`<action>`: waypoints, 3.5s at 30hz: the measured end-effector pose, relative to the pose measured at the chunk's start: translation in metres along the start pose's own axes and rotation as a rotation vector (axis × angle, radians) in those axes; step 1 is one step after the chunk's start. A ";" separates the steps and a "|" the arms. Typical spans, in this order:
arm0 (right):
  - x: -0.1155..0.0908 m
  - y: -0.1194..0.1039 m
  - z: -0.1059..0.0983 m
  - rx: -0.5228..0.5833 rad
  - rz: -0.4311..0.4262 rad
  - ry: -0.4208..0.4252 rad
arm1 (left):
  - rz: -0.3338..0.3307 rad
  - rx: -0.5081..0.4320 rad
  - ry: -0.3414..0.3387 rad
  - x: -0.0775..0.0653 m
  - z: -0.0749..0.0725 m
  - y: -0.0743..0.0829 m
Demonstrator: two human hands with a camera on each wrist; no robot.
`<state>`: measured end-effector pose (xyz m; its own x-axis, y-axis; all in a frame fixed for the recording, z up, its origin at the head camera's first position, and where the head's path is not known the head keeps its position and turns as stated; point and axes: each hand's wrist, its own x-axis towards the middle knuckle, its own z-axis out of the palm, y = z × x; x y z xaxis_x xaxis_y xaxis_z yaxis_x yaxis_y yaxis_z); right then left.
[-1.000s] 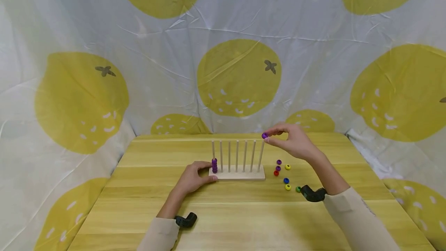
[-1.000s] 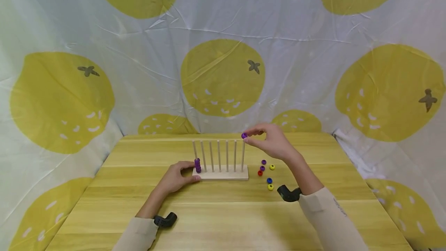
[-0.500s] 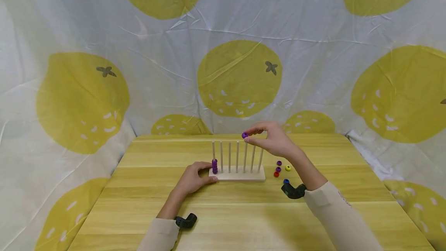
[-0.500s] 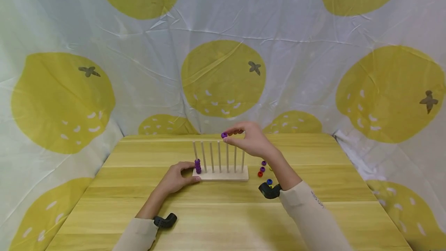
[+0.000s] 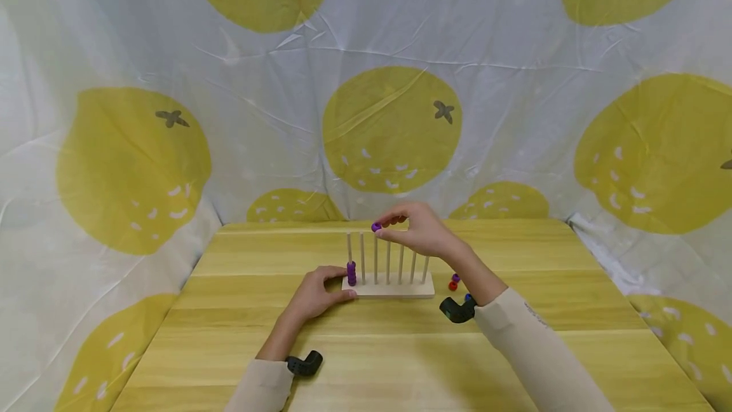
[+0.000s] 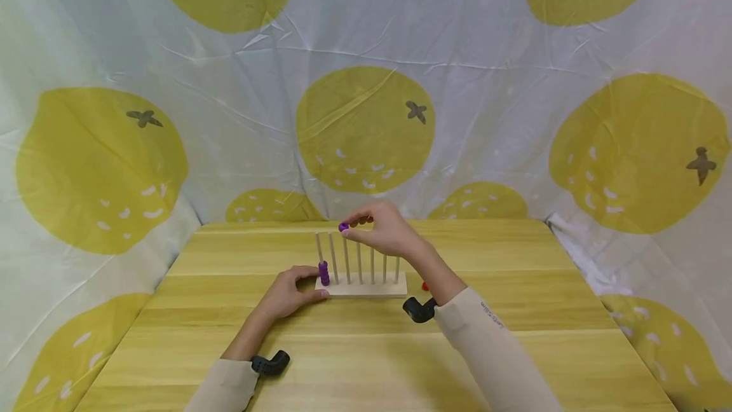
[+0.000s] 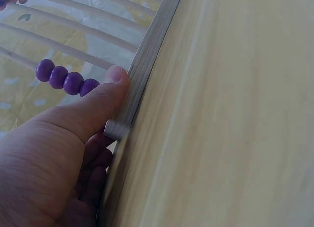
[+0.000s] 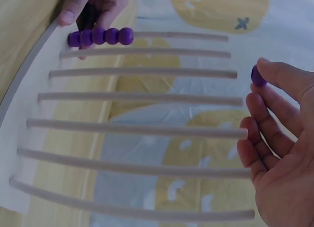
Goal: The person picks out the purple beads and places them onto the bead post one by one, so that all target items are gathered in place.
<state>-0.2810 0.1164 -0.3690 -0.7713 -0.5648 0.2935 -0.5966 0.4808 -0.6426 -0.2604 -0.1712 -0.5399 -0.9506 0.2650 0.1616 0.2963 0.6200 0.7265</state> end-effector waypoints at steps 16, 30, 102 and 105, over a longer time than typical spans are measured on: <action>0.028 -0.015 0.026 -0.002 -0.018 -0.055 | 0.000 0.002 -0.003 0.001 -0.001 0.001; 0.036 -0.019 0.033 -0.063 -0.024 -0.058 | 0.014 0.016 -0.001 0.001 -0.001 0.003; -0.036 0.024 -0.034 -0.007 0.114 0.106 | 0.006 -0.007 -0.001 -0.002 -0.001 0.006; -0.046 0.033 -0.038 -0.010 0.134 0.121 | 0.006 -0.003 -0.003 -0.002 -0.001 0.007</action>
<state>-0.2738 0.1833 -0.3766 -0.8648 -0.4108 0.2888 -0.4883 0.5537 -0.6745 -0.2569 -0.1682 -0.5343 -0.9486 0.2706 0.1639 0.3015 0.6160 0.7277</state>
